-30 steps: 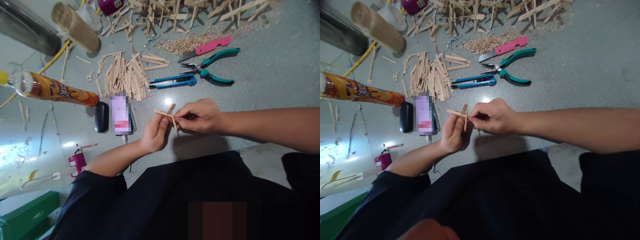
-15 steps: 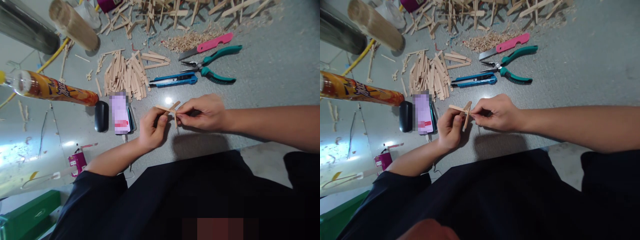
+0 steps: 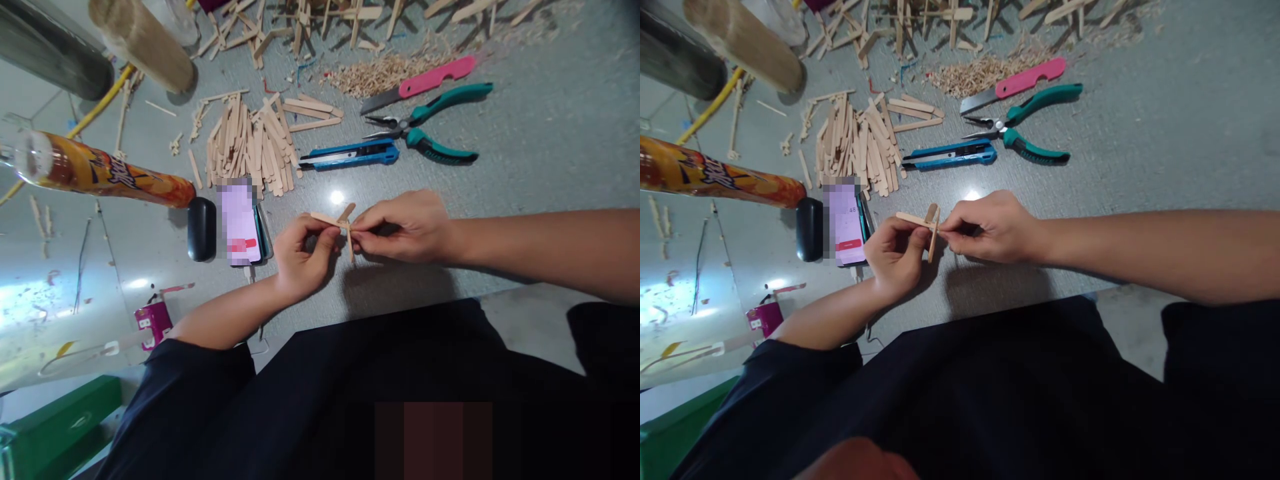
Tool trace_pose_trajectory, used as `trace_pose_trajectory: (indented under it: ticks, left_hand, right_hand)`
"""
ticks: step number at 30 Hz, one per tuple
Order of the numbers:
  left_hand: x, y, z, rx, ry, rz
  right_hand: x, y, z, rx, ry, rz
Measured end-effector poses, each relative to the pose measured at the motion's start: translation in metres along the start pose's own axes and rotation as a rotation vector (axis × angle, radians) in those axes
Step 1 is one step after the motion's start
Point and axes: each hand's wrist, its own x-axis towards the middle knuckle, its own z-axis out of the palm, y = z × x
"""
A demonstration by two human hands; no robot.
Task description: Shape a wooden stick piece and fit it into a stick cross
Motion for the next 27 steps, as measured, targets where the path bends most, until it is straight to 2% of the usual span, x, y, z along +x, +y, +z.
trace_pose_trajectory:
  ticks: [9, 14, 16, 21, 27]
  left_hand:
    - [0.001, 0.005, 0.003, -0.167, -0.022, -0.098]
    - [0.001, 0.007, 0.005, -0.324, -0.006, -0.294]
    - [0.002, 0.008, 0.006, -0.411, -0.005, -0.368]
    - [0.008, 0.012, 0.009, -0.579, -0.019, -0.503]
    - [0.007, 0.01, 0.009, -0.638, -0.054, -0.473]
  right_hand:
    - [0.001, -0.004, 0.001, 0.041, -0.019, 0.075]
    - [0.004, -0.001, 0.001, 0.08, 0.087, 0.116]
    - [0.006, 0.003, 0.0, 0.09, 0.072, 0.122]
    - [0.012, 0.008, -0.002, 0.039, -0.035, 0.046]
    - [0.012, 0.004, -0.002, 0.011, -0.03, -0.04]
